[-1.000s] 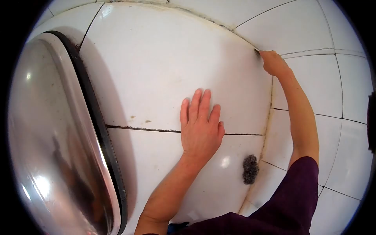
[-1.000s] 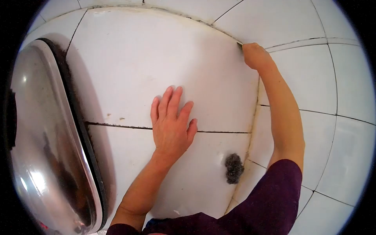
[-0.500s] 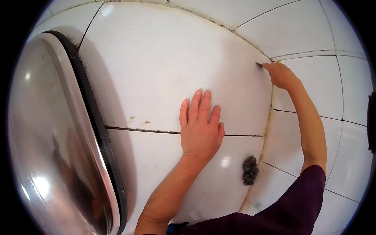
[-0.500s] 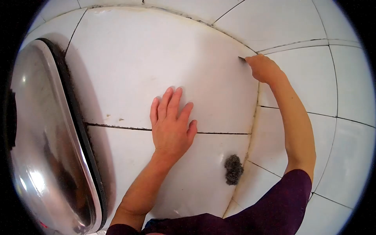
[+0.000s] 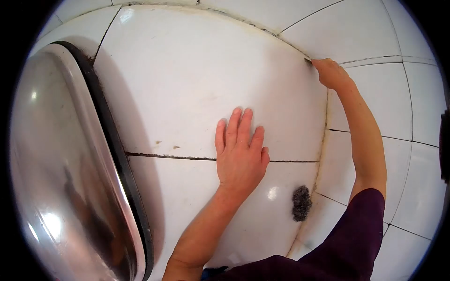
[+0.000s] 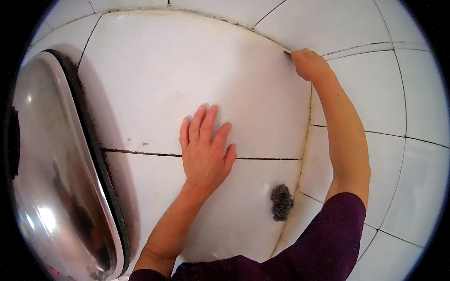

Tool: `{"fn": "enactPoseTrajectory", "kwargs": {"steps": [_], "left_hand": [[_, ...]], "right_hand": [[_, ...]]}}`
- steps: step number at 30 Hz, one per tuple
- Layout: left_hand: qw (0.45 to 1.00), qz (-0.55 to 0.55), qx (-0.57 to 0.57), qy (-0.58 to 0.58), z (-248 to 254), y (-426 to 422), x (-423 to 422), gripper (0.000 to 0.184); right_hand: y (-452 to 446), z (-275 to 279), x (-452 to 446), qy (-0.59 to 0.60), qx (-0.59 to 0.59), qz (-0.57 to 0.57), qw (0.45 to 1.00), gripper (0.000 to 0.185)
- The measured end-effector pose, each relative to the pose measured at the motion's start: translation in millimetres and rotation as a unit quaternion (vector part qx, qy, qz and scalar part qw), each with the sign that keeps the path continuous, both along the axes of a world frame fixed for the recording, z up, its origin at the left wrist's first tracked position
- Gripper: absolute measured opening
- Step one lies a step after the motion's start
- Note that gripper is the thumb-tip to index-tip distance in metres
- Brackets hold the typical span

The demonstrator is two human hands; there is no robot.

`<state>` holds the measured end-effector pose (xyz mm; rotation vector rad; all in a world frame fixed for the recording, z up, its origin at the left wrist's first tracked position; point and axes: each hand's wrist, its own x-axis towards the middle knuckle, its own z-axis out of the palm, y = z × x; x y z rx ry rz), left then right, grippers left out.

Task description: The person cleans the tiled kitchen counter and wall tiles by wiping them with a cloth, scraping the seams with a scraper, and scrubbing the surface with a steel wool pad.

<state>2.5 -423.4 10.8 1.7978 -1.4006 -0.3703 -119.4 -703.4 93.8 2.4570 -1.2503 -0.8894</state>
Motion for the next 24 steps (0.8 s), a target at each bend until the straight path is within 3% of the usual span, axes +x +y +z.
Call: {"fn": "enactPoseTrajectory", "kwargs": {"steps": [5,7,10,14,16,17,19,24], "left_hand": [[1.0,-0.003,0.007,0.005,2.4,-0.7,-0.2,0.032],[1.0,-0.002,0.007,0.002,2.0,-1.2,-2.0,0.033],[1.0,0.002,-0.003,-0.003,0.6,-0.6,-2.0,0.034],[1.0,-0.002,0.003,0.007,1.6,0.3,-1.9,0.034],[1.0,0.0,-0.001,-0.001,3.4,-0.5,-1.6,0.034],[1.0,0.002,-0.002,-0.005,2.8,-0.5,-0.4,0.034],[1.0,0.005,-0.01,0.003,0.0,-0.4,-1.9,0.034],[1.0,-0.001,0.004,0.017,1.4,0.6,-0.6,0.033]], "right_hand": [[22.5,10.8,20.7,-0.024,0.01,0.027,0.999,0.022],[10.4,8.7,28.9,0.048,0.002,0.027,0.998,0.047],[-0.1,-0.9,25.0,0.047,-0.005,-0.022,0.999,0.046],[23.4,12.8,37.4,0.034,0.035,0.002,0.999,0.046],[0.3,2.5,30.5,0.01,-0.01,0.065,0.998,0.02],[-1.6,1.9,31.1,0.006,-0.011,0.067,0.998,0.02],[-4.7,-0.3,33.5,0.048,0.002,0.016,0.999,0.045],[20.6,13.1,63.4,0.055,0.044,0.012,0.997,0.043]]}}
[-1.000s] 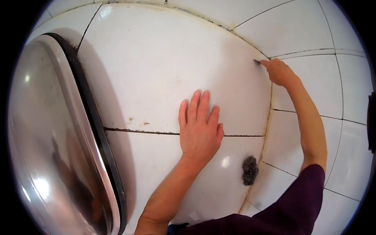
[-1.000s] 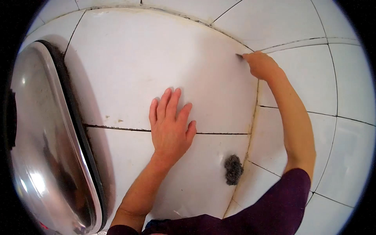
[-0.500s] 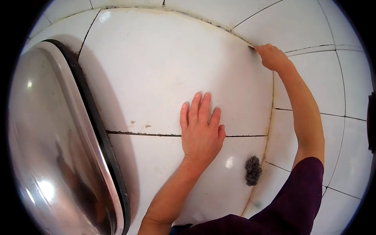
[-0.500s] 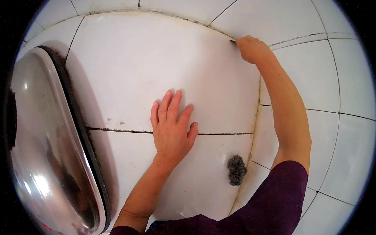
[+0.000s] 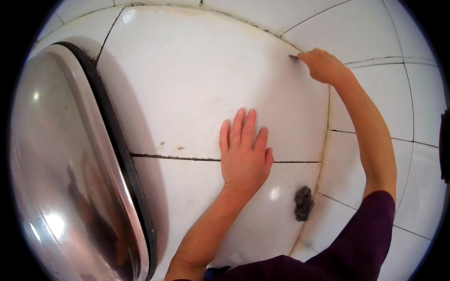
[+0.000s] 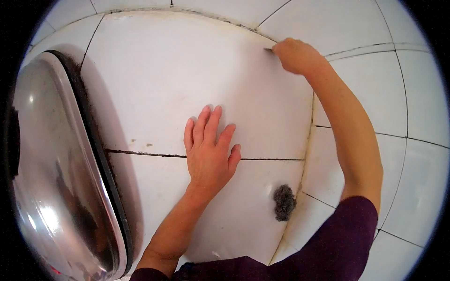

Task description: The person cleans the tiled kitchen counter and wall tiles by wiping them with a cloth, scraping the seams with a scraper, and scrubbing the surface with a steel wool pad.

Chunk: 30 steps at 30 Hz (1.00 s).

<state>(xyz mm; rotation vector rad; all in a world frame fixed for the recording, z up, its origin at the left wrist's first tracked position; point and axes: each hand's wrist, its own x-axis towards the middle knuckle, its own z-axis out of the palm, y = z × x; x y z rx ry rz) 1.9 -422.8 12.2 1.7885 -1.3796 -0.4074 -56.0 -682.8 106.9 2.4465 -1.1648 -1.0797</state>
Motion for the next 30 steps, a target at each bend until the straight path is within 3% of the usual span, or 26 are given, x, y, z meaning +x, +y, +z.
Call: {"fn": "enactPoseTrajectory", "kwargs": {"steps": [4,8,11,13,14,19,20,21,23,24,26,27,29,30], "left_hand": [[1.0,0.005,-0.01,-0.002,0.4,-1.1,-0.1,0.033],[1.0,0.004,0.001,0.01,0.2,0.0,1.2,0.033],[1.0,0.008,-0.022,0.003,-0.9,-1.2,-0.3,0.034],[1.0,0.006,-0.013,0.002,-0.3,-1.2,1.9,0.035],[1.0,0.001,-0.017,0.006,0.8,-0.6,1.2,0.035],[0.999,0.033,-0.035,0.006,-1.6,-4.7,2.2,0.038],[0.998,0.035,-0.05,0.007,-2.3,-4.9,2.8,0.038],[0.997,0.041,-0.058,-0.001,-3.5,-6.2,4.2,0.037],[0.996,0.049,-0.069,-0.029,-10.4,-6.4,2.0,0.036],[0.996,0.041,-0.07,-0.046,-12.5,-7.5,0.5,0.035],[0.996,0.038,-0.073,-0.043,-7.2,-12.5,2.7,0.033],[0.996,0.023,-0.073,-0.04,-7.7,-11.5,-0.8,0.033],[0.995,0.034,-0.076,-0.055,-6.5,-12.0,-1.0,0.032],[0.997,0.026,-0.056,-0.055,-5.9,-11.3,0.2,0.033]], "right_hand": [[-16.0,-6.7,-3.6,0.019,-0.034,-0.047,0.998,0.041],[-5.6,-2.3,-8.7,-0.007,0.029,-0.016,0.999,0.042],[-19.9,-10.8,-15.8,-0.003,-0.019,-0.006,1.0,0.044],[-32.0,-27.6,-35.0,-0.083,-0.05,0.048,0.994,0.021],[-22.0,-34.0,-50.0,-0.135,-0.066,0.079,0.986,0.02],[109.4,-28.3,-80.3,-0.248,0.032,-0.153,0.956,0.038],[140.0,-27.6,-89.8,-0.326,0.101,-0.139,0.93,0.045],[166.4,-30.0,-100.7,-0.37,0.073,-0.041,0.925,0.05],[189.3,-29.0,-121.3,-0.477,0.019,-0.103,0.873,0.045],[206.8,-23.6,-136.0,-0.456,0.019,-0.153,0.877,0.045],[217.3,-16.1,-151.7,-0.465,-0.12,-0.271,0.834,0.04],[230.5,-13.2,-160.3,-0.461,-0.127,-0.284,0.831,0.04],[265.9,-10.8,-175.9,-0.271,-0.082,-0.318,0.905,0.04],[285.7,-13.3,-184.7,-0.266,-0.094,-0.31,0.908,0.043]]}}
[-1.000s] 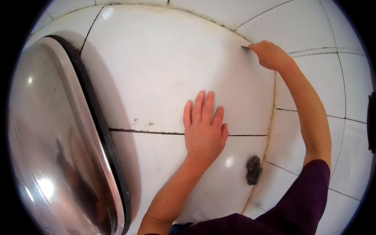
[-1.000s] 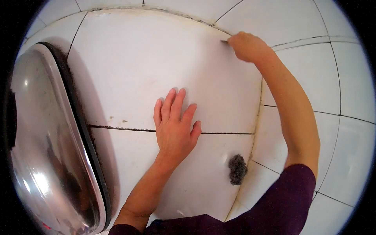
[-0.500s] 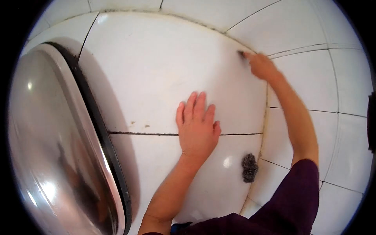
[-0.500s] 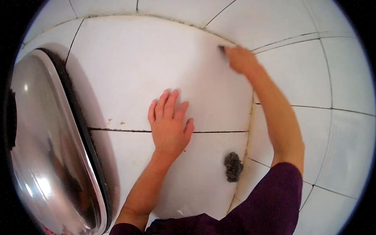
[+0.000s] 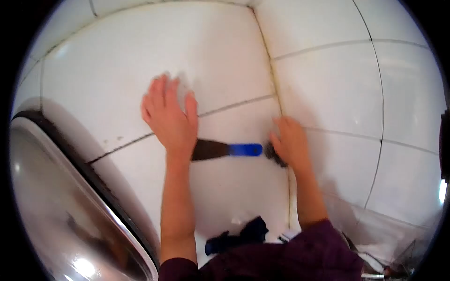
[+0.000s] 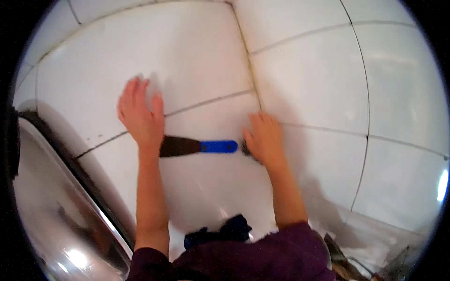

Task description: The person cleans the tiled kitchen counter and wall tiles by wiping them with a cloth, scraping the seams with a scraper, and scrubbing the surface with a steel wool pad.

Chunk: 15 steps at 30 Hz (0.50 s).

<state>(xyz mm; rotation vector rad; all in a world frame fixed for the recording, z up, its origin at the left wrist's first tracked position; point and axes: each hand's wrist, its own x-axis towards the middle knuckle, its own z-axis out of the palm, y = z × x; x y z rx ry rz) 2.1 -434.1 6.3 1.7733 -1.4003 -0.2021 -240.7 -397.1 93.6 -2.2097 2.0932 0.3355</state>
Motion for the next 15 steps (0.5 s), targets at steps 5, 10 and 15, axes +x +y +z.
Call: {"fn": "enactPoseTrajectory", "kwargs": {"steps": [5,10,15], "left_hand": [[1.0,0.011,-0.003,0.02,0.5,7.2,-3.0,0.035],[0.998,0.036,-0.025,0.039,1.5,7.4,-3.4,0.035],[0.996,0.023,-0.025,0.079,5.8,6.2,0.1,0.034]], "right_hand": [[86.1,-48.5,-33.8,-0.068,-0.079,-0.021,0.994,0.05],[108.0,-72.8,-71.3,-0.106,-0.147,-0.042,0.982,0.017],[-15.8,-21.4,18.2,-0.303,-0.301,-0.062,0.902,0.023]]}}
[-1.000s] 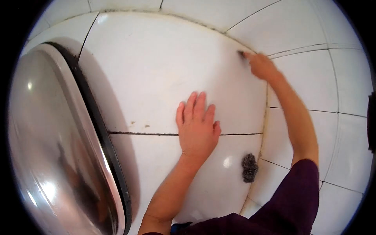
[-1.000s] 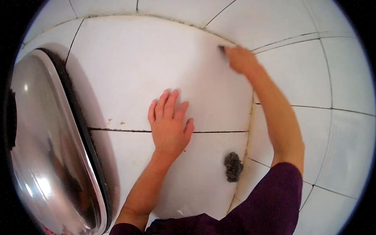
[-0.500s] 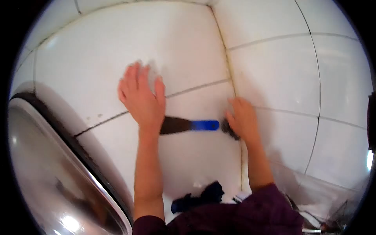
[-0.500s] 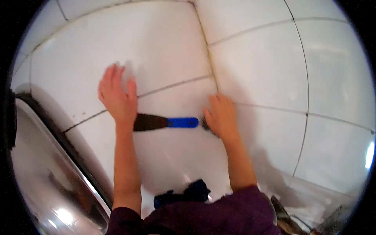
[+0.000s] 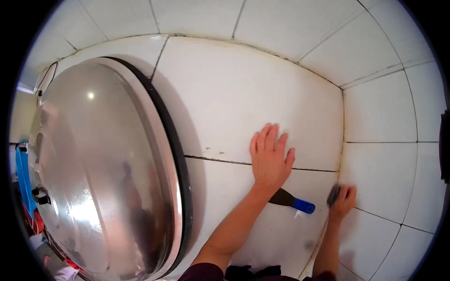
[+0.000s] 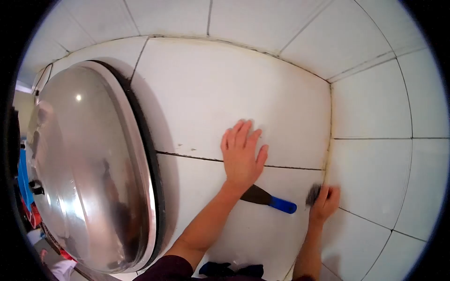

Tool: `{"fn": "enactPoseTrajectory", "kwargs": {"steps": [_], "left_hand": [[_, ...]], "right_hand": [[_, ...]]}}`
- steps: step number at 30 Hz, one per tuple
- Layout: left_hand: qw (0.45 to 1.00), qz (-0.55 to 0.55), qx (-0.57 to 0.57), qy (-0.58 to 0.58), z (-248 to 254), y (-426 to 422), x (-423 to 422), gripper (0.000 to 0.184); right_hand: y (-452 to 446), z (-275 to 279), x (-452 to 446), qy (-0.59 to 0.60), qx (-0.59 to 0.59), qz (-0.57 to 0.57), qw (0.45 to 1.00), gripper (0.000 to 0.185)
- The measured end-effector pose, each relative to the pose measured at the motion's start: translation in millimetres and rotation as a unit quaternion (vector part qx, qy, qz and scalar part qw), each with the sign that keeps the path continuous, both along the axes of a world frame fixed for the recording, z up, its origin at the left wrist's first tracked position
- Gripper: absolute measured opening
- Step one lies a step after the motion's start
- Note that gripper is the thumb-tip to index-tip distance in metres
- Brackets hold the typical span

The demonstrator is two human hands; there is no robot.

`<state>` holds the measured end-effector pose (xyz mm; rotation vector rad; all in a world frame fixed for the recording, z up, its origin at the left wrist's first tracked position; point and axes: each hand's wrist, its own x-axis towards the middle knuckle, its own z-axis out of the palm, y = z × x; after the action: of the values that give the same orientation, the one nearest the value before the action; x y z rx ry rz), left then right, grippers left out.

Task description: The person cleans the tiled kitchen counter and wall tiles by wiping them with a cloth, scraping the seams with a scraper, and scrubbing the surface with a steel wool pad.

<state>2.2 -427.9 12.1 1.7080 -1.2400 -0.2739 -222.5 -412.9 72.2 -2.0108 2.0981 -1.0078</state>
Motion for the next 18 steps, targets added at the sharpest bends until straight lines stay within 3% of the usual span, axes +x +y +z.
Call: {"fn": "enactPoseTrajectory", "kwargs": {"steps": [1,2,4,5,6,7,8,9,10,11,12,14,16,17,18], "left_hand": [[1.0,0.009,-0.001,-0.005,1.2,-0.4,1.6,0.034],[1.0,0.007,0.003,0.007,1.4,-0.7,0.8,0.034],[1.0,0.008,0.007,0.018,1.9,-0.6,1.4,0.035],[0.999,0.004,0.023,0.025,4.7,-1.9,2.9,0.035],[0.999,-0.005,0.04,0.035,4.3,-1.9,2.5,0.036],[0.998,-0.014,0.063,0.019,-1.5,-1.5,1.7,0.037],[0.998,-0.028,0.056,0.027,-3.7,-0.3,2.0,0.037],[0.997,-0.034,0.071,0.022,-4.2,1.8,3.4,0.037],[0.995,-0.043,0.085,0.017,-3.9,3.8,4.8,0.037],[0.995,-0.058,0.085,0.0,-2.8,5.3,8.5,0.036],[0.994,-0.073,0.083,-0.018,-0.5,7.1,12.4,0.036],[0.991,-0.083,0.097,-0.042,4.1,9.9,12.0,0.036],[0.993,-0.078,0.085,-0.024,-3.2,13.7,10.9,0.037],[0.996,-0.066,0.061,0.002,-8.0,10.8,8.4,0.038],[0.997,-0.054,0.039,0.027,-13.4,8.2,6.3,0.039]], "right_hand": [[-40.5,2.6,35.3,-0.062,-0.023,0.038,0.997,0.019],[-81.9,-1.6,72.1,-0.2,-0.006,0.08,0.976,0.017],[-147.6,-5.5,188.7,-0.243,-0.107,0.236,0.935,0.023],[-166.4,-8.0,249.4,-0.314,-0.089,0.318,0.89,0.026],[-186.6,-11.3,310.4,-0.17,-0.244,0.371,0.88,0.03],[-187.8,-9.5,368.4,-0.181,-0.312,0.408,0.839,0.034],[-188.2,-16.0,417.9,-0.179,-0.323,0.439,0.819,0.036],[-184.8,-26.7,456.5,-0.102,-0.283,0.473,0.828,0.037],[-173.1,-45.0,482.9,0.029,-0.122,0.496,0.859,0.039],[-161.8,-80.2,491.6,0.103,-0.211,0.479,0.845,0.033],[-154.7,-90.9,509.2,0.088,-0.203,0.431,0.875,0.025],[-159.0,-83.2,499.6,0.093,-0.17,0.431,0.881,0.02],[-176.2,-75.3,479.6,0.076,-0.136,0.51,0.846,0.014],[-185.2,-83.9,465.2,0.029,-0.233,0.492,0.838,0.011],[-194.6,-81.5,443.2,0.047,-0.232,0.495,0.836,0.012]]}}
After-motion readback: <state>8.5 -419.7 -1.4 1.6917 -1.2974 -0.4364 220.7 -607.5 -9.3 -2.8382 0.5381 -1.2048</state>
